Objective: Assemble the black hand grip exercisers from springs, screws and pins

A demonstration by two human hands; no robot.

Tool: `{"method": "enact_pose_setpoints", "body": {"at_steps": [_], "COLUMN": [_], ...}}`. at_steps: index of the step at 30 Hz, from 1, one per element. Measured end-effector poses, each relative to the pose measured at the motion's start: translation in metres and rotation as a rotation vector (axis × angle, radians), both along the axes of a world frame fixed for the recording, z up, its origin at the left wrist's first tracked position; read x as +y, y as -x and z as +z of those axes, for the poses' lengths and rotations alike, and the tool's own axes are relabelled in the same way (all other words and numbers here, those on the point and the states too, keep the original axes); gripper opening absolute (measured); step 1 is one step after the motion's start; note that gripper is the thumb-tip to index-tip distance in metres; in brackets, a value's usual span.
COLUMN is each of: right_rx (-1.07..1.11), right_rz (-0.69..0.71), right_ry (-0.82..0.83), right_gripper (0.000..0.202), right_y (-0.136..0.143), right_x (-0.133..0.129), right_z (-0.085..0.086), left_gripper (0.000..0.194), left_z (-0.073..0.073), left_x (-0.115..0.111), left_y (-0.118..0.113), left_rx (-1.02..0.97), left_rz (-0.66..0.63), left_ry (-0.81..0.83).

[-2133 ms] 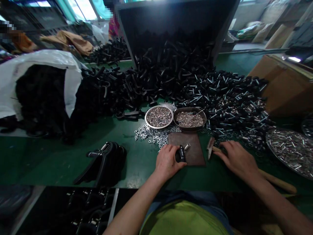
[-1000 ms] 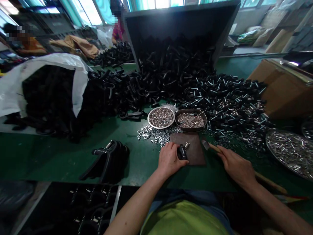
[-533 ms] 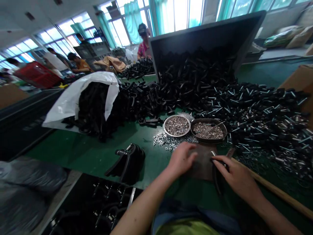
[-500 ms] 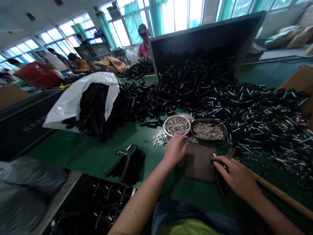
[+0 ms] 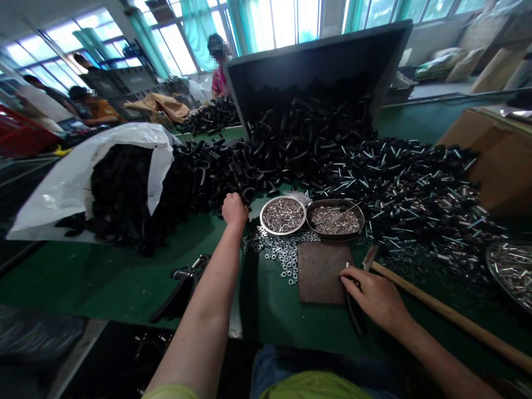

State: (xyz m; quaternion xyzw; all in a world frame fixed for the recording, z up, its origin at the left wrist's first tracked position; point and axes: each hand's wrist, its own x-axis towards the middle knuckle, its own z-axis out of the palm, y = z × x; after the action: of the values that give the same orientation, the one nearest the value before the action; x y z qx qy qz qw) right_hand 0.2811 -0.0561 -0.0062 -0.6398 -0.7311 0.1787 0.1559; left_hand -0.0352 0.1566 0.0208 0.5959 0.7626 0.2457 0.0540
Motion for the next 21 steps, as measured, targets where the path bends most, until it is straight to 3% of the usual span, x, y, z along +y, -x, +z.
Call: {"method": "enact_pose_setpoints", "body": {"at_steps": [2, 4, 7, 10, 13, 16, 21], "right_rx": [0.277, 0.547, 0.770, 0.765, 0.686, 0.617, 0.499], "right_rz": [-0.052, -0.142, -0.271, -0.260, -0.162, -0.075, 0.043], "right_ry": [0.040, 0.093, 0.107, -0.029, -0.146, -0.214, -0.236], "right_gripper": [0.027, 0.033, 0.036, 0.031, 0.026, 0.021, 0.017], "right_y": [0.000, 0.004, 0.015, 0.028, 0.038, 0.045, 0.045], "right_x": [0.000, -0.002, -0.008, -0.017, -0.023, -0.027, -0.035], "right_z": [0.002, 0.007, 0.020, 0.036, 0.048, 0.053, 0.047], "left_gripper": [0.026, 0.027, 0.040, 0.054, 0.059, 0.060, 0.054], "left_z": [0.009, 0.013, 0.010, 0.005, 0.007, 0.013, 0.020], "left_x": [-0.018, -0.053, -0.128, -0.195, -0.230, -0.241, -0.245], "left_y": [-0.010, -0.029, -0.069, -0.104, -0.122, -0.128, -0.133], "left_rx": [-0.101, -0.303, -1.117, -1.517, -1.646, -1.655, -1.394], "left_rz": [0.013, -0.051, -0.329, -0.407, -0.335, -0.278, -0.282], "left_ry": [-0.025, -0.015, 0.169, 0.473, 0.540, 0.541, 0.439]}}
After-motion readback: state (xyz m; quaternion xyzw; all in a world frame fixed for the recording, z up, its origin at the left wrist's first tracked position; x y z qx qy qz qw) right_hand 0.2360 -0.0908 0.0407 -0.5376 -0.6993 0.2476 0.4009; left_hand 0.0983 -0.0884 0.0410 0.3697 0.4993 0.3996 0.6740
